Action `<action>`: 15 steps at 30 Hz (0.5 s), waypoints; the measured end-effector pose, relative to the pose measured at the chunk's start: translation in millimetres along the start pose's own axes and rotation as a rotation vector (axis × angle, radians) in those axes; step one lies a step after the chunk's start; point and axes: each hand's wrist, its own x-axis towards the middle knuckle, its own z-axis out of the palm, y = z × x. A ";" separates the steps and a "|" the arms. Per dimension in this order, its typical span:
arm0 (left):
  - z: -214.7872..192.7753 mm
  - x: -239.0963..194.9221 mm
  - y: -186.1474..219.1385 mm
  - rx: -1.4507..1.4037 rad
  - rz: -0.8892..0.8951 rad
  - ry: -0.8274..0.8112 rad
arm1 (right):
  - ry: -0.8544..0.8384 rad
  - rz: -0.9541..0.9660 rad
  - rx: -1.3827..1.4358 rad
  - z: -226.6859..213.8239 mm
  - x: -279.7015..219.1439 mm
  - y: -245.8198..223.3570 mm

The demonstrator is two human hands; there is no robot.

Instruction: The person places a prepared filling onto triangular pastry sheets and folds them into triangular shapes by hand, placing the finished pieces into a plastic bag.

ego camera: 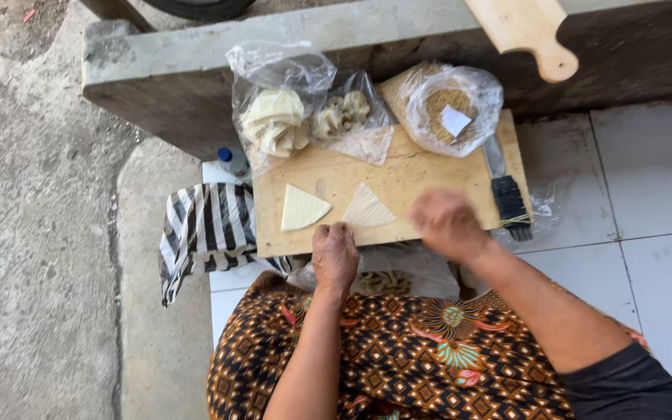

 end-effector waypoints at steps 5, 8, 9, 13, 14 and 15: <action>12.3 18.4 6.7 0.050 0.034 0.088 | 0.397 0.266 -0.206 -32.5 46.7 109.3; 17.9 25.3 9.5 0.072 0.023 0.095 | 0.379 0.304 -0.227 -21.6 59.2 123.8; 19.9 27.4 10.5 0.076 0.013 0.090 | 0.348 0.310 -0.249 -17.0 63.8 125.6; 22.9 32.3 13.2 0.104 -0.014 0.065 | 0.237 0.355 -0.301 1.2 79.8 127.2; 23.3 33.0 13.9 0.101 -0.016 0.056 | 0.213 0.372 -0.312 4.5 81.6 128.0; 23.2 32.8 14.2 0.099 -0.018 0.047 | 0.223 0.363 -0.315 7.5 81.8 128.1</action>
